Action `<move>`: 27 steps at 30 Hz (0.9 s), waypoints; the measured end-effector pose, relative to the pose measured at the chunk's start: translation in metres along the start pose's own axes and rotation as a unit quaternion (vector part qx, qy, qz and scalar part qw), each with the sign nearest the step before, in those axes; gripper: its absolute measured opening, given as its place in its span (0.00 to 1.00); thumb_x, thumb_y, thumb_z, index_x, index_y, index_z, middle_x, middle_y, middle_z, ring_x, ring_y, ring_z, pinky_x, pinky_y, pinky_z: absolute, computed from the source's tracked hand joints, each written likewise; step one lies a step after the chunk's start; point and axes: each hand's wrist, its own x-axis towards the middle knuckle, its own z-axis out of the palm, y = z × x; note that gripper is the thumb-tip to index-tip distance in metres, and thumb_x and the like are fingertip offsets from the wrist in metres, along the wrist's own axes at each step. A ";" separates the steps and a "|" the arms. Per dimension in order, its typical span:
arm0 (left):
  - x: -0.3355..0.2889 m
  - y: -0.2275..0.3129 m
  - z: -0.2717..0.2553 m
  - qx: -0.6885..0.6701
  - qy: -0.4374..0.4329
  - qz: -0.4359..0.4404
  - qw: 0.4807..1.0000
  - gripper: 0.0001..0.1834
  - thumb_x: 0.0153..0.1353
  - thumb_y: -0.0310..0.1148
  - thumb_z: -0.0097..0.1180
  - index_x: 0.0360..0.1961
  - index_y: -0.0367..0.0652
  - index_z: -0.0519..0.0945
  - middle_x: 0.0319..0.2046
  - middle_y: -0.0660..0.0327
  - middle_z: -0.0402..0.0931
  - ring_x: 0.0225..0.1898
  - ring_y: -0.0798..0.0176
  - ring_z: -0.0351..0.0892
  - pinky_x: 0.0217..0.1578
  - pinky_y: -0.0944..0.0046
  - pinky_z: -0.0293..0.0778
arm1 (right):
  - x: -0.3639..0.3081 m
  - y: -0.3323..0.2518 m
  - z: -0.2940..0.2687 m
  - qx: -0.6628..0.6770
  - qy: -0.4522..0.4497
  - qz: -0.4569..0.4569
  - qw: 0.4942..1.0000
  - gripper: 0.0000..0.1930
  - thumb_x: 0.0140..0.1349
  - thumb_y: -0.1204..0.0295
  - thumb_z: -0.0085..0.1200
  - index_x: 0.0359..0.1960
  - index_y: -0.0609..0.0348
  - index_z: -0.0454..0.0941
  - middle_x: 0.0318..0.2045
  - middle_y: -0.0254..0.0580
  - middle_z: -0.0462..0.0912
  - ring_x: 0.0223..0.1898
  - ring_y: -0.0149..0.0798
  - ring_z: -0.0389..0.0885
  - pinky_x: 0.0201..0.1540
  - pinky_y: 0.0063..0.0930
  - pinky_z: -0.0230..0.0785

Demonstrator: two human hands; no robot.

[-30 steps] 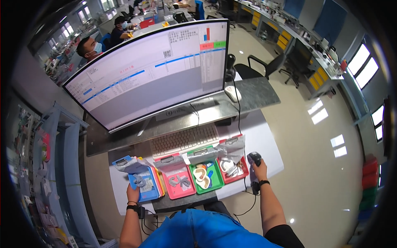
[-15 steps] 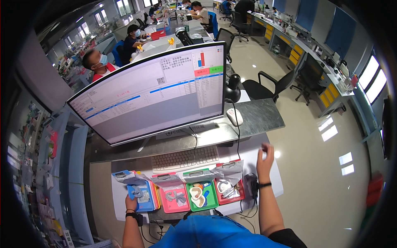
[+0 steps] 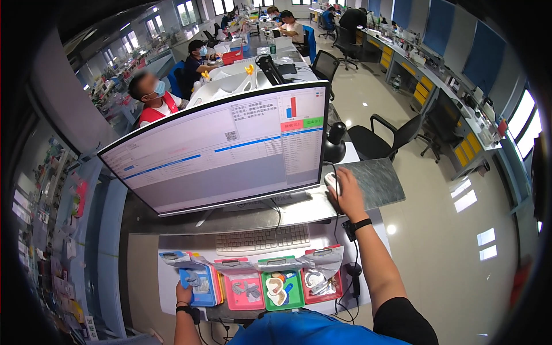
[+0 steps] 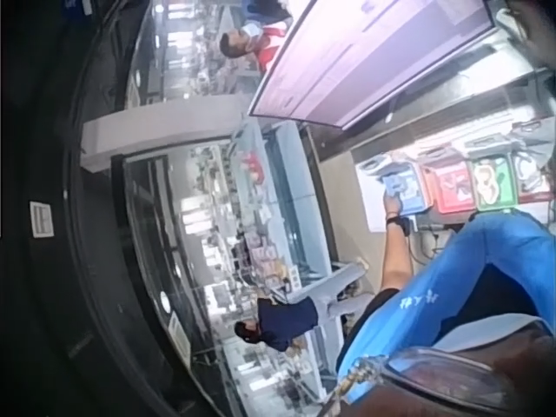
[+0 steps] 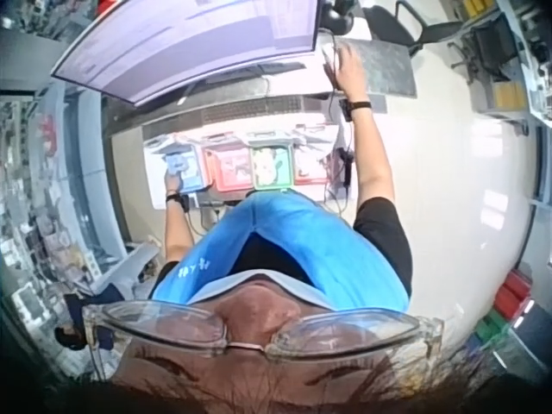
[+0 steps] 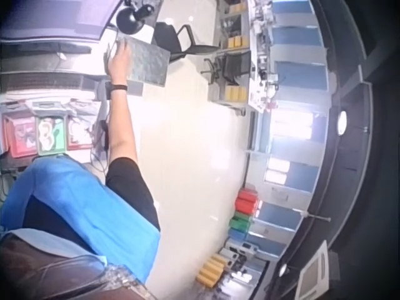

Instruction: The recorder uses a handheld barcode scanner to scan items from boxes and sort them into color-coded plastic bins based on the information displayed on a computer screen.

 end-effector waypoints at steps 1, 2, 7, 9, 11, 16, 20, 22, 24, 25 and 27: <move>0.001 -0.001 0.001 -0.021 -0.004 0.038 0.999 0.22 0.60 0.19 0.66 0.57 0.37 0.82 0.50 0.54 0.88 0.53 0.53 0.87 0.57 0.55 0.79 | -0.001 -0.003 -0.001 -0.014 -0.012 -0.032 0.999 0.25 0.65 0.66 0.66 0.62 0.57 0.76 0.68 0.53 0.73 0.67 0.61 0.73 0.66 0.49 0.72; 0.001 -0.002 0.001 -0.029 -0.002 0.030 0.999 0.22 0.59 0.19 0.66 0.57 0.37 0.82 0.49 0.54 0.88 0.53 0.53 0.87 0.57 0.56 0.79 | -0.002 -0.006 -0.002 -0.020 -0.018 -0.023 0.999 0.25 0.65 0.66 0.66 0.62 0.57 0.76 0.68 0.53 0.73 0.67 0.61 0.73 0.66 0.49 0.72; 0.003 -0.005 0.002 -0.005 0.000 0.032 0.999 0.22 0.59 0.18 0.65 0.57 0.37 0.82 0.49 0.55 0.88 0.53 0.54 0.87 0.58 0.56 0.79 | 0.001 -0.012 -0.005 -0.009 -0.017 -0.004 1.000 0.22 0.65 0.71 0.62 0.61 0.58 0.77 0.68 0.54 0.73 0.66 0.61 0.74 0.67 0.48 0.72; 0.003 -0.004 0.002 -0.017 -0.001 -0.022 1.000 0.22 0.59 0.18 0.64 0.57 0.37 0.82 0.50 0.56 0.87 0.53 0.56 0.86 0.58 0.57 0.78 | 0.001 -0.011 -0.004 -0.007 -0.015 0.006 1.000 0.22 0.64 0.72 0.62 0.61 0.58 0.78 0.68 0.54 0.73 0.66 0.61 0.73 0.67 0.48 0.72; 0.002 -0.003 0.003 -0.052 -0.005 0.007 0.999 0.22 0.60 0.17 0.64 0.57 0.37 0.82 0.51 0.56 0.87 0.53 0.56 0.86 0.58 0.57 0.78 | 0.000 -0.009 -0.003 -0.012 -0.015 0.010 1.000 0.23 0.63 0.74 0.63 0.61 0.58 0.78 0.67 0.54 0.74 0.67 0.61 0.73 0.67 0.48 0.72; -0.002 0.001 0.003 -0.042 0.002 -0.004 0.999 0.23 0.60 0.17 0.64 0.58 0.38 0.82 0.50 0.58 0.87 0.53 0.58 0.86 0.58 0.58 0.78 | -0.002 -0.009 -0.001 -0.030 0.005 0.018 0.999 0.25 0.61 0.77 0.64 0.61 0.56 0.79 0.67 0.53 0.74 0.67 0.60 0.73 0.67 0.48 0.72; -0.003 0.001 0.002 -0.037 0.003 0.006 0.999 0.22 0.60 0.18 0.64 0.58 0.38 0.82 0.50 0.57 0.87 0.52 0.58 0.86 0.57 0.58 0.78 | -0.002 -0.011 -0.001 -0.038 0.015 0.040 0.998 0.25 0.61 0.78 0.64 0.61 0.55 0.80 0.67 0.52 0.74 0.66 0.59 0.73 0.67 0.48 0.72; -0.002 0.000 0.003 -0.029 0.004 0.008 1.000 0.22 0.61 0.18 0.64 0.57 0.38 0.82 0.49 0.57 0.87 0.52 0.58 0.86 0.57 0.58 0.78 | -0.001 -0.011 -0.002 -0.042 0.020 0.030 0.998 0.25 0.61 0.78 0.64 0.61 0.55 0.80 0.67 0.52 0.74 0.66 0.59 0.74 0.66 0.48 0.73; 0.000 0.000 0.003 -0.010 0.003 -0.026 1.000 0.22 0.60 0.19 0.65 0.57 0.37 0.82 0.49 0.57 0.87 0.52 0.57 0.87 0.57 0.58 0.78 | -0.001 -0.012 -0.002 -0.048 0.024 0.023 0.998 0.25 0.60 0.78 0.64 0.61 0.54 0.80 0.67 0.52 0.74 0.66 0.59 0.74 0.66 0.48 0.73; 0.000 0.000 0.003 -0.033 0.002 0.012 0.999 0.22 0.60 0.19 0.65 0.57 0.37 0.82 0.49 0.57 0.87 0.52 0.57 0.87 0.57 0.58 0.78 | -0.001 -0.012 -0.003 -0.048 0.020 0.025 0.998 0.24 0.60 0.78 0.64 0.61 0.55 0.80 0.66 0.52 0.74 0.66 0.59 0.74 0.66 0.48 0.73; -0.001 0.000 0.003 -0.007 0.010 -0.021 1.000 0.21 0.60 0.20 0.66 0.56 0.37 0.82 0.49 0.56 0.87 0.51 0.57 0.87 0.57 0.57 0.78 | -0.001 -0.012 -0.002 -0.047 0.017 0.026 0.998 0.24 0.60 0.78 0.64 0.61 0.56 0.81 0.66 0.52 0.75 0.65 0.59 0.74 0.66 0.48 0.73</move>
